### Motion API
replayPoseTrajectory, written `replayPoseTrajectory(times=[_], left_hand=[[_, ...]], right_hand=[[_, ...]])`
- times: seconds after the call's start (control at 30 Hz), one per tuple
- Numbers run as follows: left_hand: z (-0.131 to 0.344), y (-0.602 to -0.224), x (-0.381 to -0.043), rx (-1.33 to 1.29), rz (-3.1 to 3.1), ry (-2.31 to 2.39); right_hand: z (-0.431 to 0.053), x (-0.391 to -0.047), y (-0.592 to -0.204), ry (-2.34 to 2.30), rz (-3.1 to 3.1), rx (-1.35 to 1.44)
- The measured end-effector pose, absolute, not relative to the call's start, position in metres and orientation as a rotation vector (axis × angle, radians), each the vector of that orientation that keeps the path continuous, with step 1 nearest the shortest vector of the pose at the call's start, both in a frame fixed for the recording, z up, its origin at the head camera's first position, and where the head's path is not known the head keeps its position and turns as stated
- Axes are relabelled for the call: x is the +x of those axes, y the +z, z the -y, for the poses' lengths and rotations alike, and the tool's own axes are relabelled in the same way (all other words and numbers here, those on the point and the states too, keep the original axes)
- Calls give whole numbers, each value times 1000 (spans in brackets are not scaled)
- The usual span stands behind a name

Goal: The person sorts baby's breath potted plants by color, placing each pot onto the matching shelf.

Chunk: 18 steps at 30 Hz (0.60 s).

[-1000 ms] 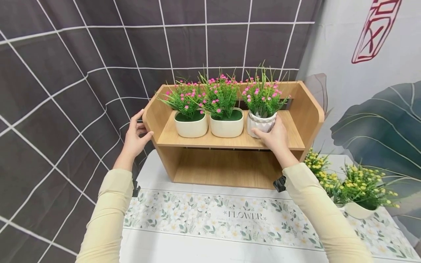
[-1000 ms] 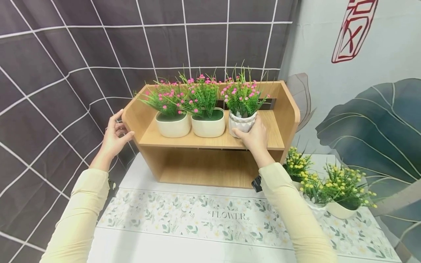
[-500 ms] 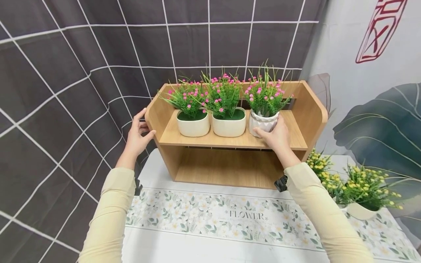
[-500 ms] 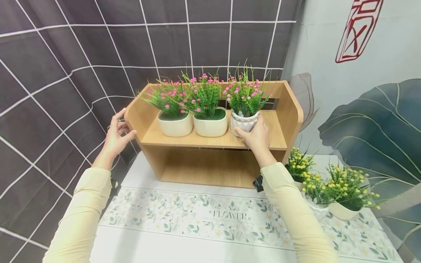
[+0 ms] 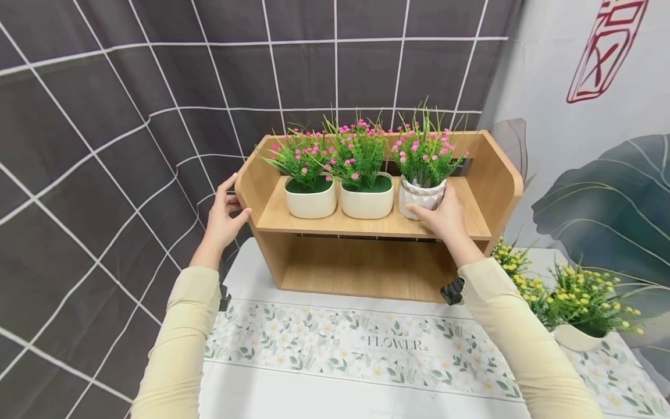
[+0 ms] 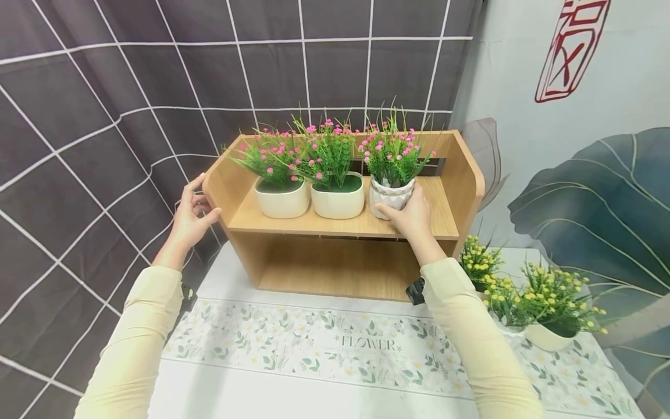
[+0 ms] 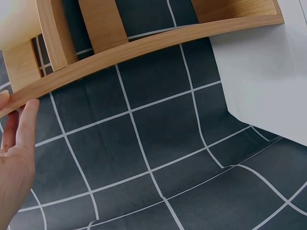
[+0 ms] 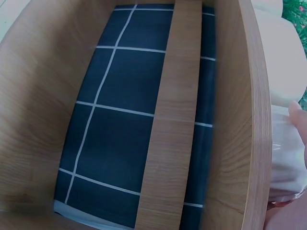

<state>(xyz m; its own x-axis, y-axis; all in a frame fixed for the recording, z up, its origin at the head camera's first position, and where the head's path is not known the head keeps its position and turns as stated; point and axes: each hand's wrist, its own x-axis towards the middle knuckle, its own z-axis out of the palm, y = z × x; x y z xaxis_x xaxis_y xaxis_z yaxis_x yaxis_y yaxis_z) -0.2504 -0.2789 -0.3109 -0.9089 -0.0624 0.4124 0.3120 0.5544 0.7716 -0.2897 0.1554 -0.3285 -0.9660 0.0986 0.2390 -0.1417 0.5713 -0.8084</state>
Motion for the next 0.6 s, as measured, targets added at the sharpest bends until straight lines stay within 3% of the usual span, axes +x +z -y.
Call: replayPoseTrajectory(times=[0.6], left_hand=[[279, -313, -253, -224, 2400, -1259]], right_hand=[[-152, -264, -330, 1259, 2413, 68]])
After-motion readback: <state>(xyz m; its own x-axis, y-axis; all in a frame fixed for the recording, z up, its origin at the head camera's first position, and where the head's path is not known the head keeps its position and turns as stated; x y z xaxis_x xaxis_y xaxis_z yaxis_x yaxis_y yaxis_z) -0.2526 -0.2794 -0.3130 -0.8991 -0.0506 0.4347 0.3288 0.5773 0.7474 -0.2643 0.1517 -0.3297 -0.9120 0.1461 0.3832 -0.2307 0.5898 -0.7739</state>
